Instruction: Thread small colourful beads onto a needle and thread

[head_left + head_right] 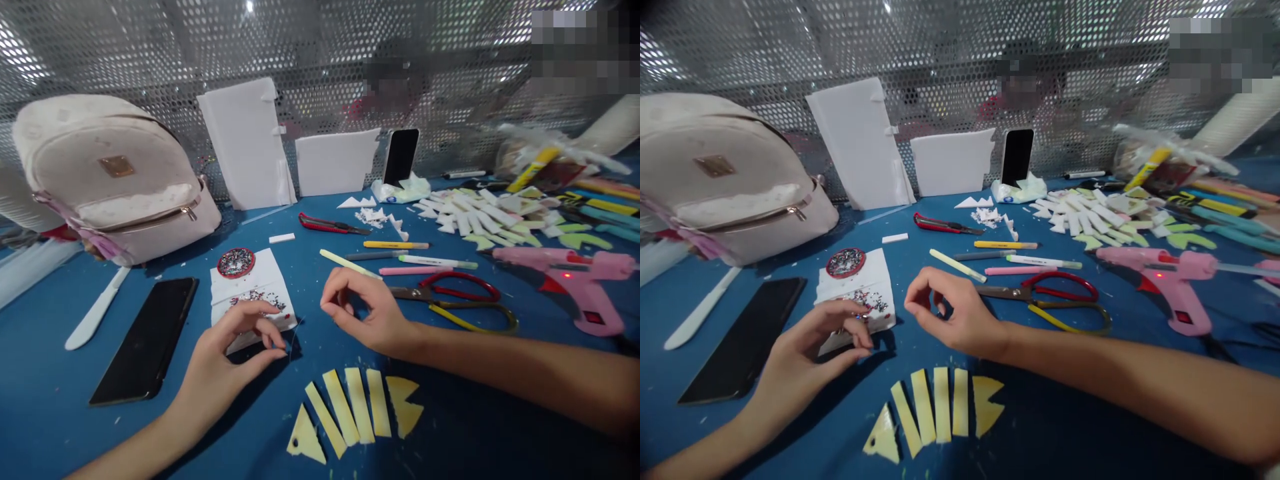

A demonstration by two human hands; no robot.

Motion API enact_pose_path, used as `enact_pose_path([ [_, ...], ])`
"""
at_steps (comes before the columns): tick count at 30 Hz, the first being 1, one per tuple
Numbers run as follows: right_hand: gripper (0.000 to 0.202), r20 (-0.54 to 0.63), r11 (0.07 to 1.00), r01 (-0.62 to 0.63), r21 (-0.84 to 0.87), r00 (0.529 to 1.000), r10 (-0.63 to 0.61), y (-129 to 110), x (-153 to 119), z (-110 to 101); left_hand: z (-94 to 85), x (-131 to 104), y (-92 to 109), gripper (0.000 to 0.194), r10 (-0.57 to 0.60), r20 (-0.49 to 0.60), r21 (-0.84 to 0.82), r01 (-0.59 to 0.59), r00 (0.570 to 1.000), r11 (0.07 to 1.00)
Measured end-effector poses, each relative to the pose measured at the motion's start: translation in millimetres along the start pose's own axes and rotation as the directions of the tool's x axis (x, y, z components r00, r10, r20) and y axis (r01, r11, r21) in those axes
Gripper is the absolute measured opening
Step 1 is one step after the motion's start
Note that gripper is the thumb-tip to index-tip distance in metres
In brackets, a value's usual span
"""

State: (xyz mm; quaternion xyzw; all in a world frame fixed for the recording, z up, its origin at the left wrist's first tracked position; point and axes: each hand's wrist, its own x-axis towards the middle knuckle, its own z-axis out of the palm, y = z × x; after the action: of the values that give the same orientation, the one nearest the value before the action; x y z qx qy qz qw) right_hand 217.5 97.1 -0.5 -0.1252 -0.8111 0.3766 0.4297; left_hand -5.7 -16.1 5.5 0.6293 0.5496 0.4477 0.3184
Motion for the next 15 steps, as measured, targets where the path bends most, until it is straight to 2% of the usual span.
enact_pose_path([
  [5,0.006,0.028,1.0,0.005,-0.027,1.0,-0.004,0.6,0.2,0.1,0.0,-0.6,-3.7,0.033,-0.006,0.002,-0.008,0.006,1.0,1.0],
  [15,0.005,0.075,0.98,0.054,-0.191,0.996,-0.04,5.2,0.3,-1.1,-0.7,-5.0,-6.7,0.033,0.039,-0.016,0.004,-0.039,0.999,0.999],
])
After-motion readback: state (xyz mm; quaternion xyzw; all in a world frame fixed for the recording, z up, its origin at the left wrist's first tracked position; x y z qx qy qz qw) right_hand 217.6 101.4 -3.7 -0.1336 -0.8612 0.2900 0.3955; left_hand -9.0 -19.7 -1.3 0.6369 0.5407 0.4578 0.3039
